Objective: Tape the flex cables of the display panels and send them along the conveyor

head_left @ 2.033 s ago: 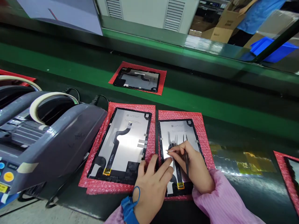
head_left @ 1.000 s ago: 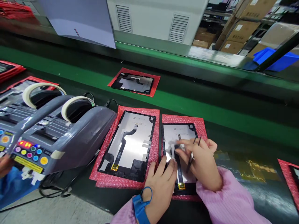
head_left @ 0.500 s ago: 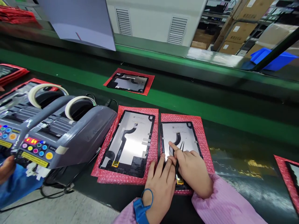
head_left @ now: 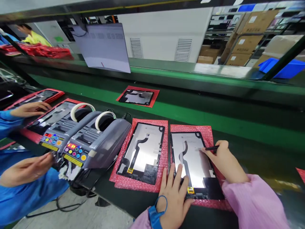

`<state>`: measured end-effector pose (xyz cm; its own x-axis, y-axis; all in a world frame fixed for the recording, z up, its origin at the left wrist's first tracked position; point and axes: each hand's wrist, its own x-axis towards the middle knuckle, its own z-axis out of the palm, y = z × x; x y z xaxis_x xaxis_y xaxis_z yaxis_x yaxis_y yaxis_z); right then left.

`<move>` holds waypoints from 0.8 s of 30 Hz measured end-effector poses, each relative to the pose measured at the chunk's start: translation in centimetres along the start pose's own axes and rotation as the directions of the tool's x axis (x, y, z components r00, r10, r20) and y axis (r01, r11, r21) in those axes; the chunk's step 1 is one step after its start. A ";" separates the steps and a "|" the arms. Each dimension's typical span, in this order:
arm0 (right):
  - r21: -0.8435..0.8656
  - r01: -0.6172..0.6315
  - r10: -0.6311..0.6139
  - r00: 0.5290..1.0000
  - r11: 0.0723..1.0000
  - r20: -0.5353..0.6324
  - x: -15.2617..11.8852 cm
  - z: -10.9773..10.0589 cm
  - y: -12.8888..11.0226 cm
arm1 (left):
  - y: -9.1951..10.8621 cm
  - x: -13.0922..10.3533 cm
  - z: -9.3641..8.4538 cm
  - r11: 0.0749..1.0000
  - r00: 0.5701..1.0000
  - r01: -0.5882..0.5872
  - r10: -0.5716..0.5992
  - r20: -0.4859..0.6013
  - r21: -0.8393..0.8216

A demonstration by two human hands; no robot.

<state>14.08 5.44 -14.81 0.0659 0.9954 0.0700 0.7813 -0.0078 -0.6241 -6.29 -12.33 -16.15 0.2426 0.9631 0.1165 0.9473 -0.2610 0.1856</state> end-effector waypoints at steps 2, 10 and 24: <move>0.087 -0.058 0.046 0.989 0.994 0.140 0.7 0.7 0.1 | 0.0 0.0 0.1 1.000 1.000 -0.001 0.001 -0.007 -0.003; 0.524 0.044 -0.110 0.989 0.851 0.097 2.7 0.7 -2.4 | -0.4 0.6 0.0 0.999 0.992 -0.010 0.015 -0.125 0.038; 0.308 -0.039 0.146 0.932 0.951 -0.332 15.8 -6.3 1.7 | -2.3 1.4 4.5 0.976 0.958 -0.060 0.115 -0.264 0.210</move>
<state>20.31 20.57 -9.84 0.3820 0.8944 0.2327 0.5489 -0.0170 -0.8357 -7.20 -10.10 -20.78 0.2863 0.8749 0.3906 0.9539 -0.2986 -0.0304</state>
